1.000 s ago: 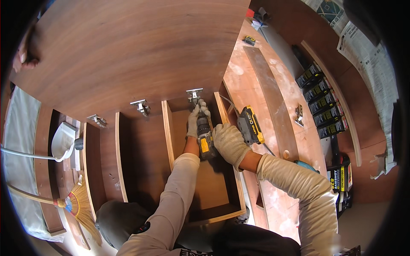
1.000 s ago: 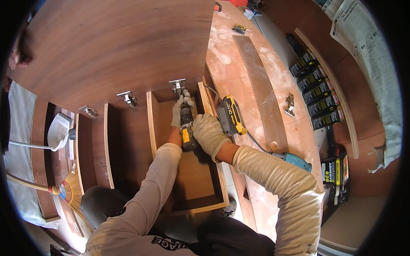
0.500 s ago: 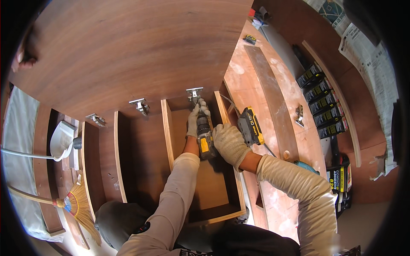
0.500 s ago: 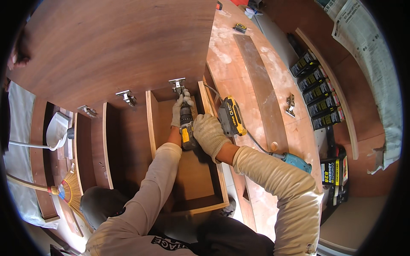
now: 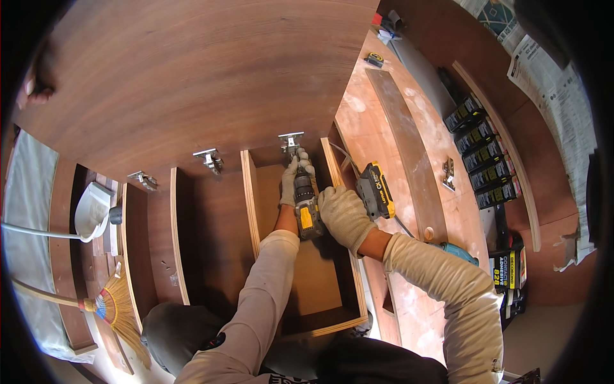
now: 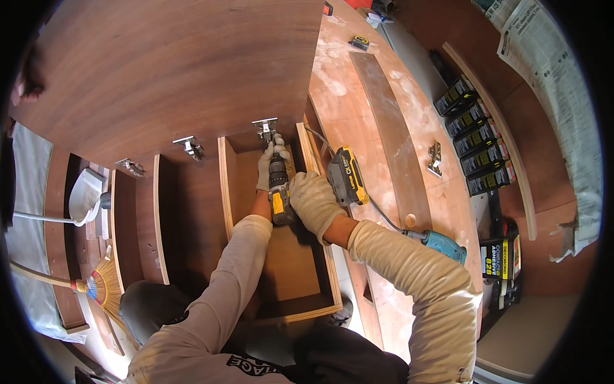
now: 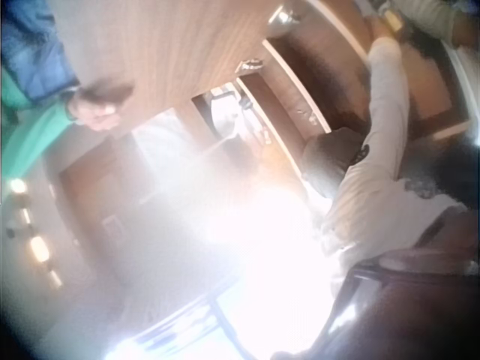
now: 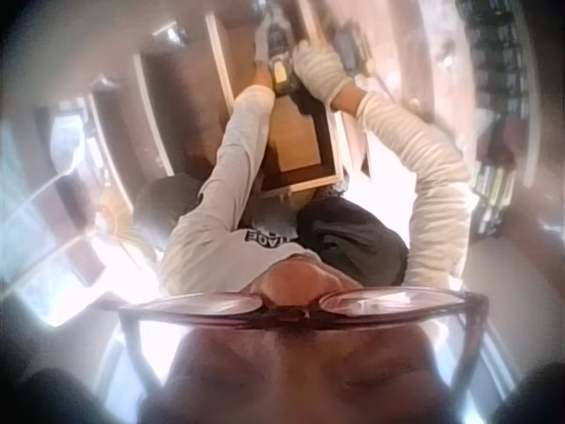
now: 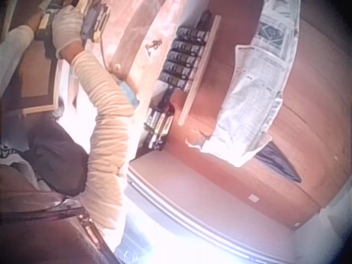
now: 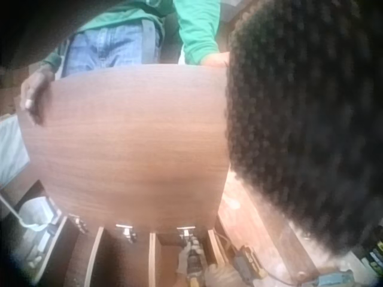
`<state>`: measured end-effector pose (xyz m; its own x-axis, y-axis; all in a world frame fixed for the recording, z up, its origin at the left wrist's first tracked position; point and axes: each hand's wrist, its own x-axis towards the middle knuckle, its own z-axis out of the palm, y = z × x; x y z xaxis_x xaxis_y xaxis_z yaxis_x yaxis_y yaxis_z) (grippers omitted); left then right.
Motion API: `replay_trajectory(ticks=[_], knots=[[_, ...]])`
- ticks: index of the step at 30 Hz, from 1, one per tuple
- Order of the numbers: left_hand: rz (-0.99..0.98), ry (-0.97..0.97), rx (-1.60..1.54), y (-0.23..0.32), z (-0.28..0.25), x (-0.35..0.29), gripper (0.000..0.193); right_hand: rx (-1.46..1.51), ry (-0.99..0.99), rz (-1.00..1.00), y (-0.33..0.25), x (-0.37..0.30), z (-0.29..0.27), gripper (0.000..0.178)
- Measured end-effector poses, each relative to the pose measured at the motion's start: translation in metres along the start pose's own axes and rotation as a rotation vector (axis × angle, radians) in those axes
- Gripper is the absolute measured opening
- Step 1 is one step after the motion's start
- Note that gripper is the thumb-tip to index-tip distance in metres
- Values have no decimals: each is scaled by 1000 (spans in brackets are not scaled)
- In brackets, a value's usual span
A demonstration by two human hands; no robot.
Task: The person uses a cordless drill to attach hinges to a wooden cabinet door while another person holds the door in place. The recorder then positions the door onto the cabinet frame and continues to secure the hinges with the drill.
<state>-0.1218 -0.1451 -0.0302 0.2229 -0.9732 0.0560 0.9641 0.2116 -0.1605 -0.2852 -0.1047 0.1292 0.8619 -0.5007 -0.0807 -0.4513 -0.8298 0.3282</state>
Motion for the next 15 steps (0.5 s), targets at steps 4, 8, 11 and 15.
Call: replay_trajectory(ticks=[4,8,11,15], knots=[[-26,52,-23,5,6,-4,25,46,-62,19,-3,4,1,21],[-60,302,469,7,17,-28,40,-47,9,28,-5,0,2,16],[-80,503,613,-17,25,-85,56,-77,-43,15,-2,-2,5,15],[337,686,880,-61,13,-142,66,-78,-50,63,-11,2,3,17]])
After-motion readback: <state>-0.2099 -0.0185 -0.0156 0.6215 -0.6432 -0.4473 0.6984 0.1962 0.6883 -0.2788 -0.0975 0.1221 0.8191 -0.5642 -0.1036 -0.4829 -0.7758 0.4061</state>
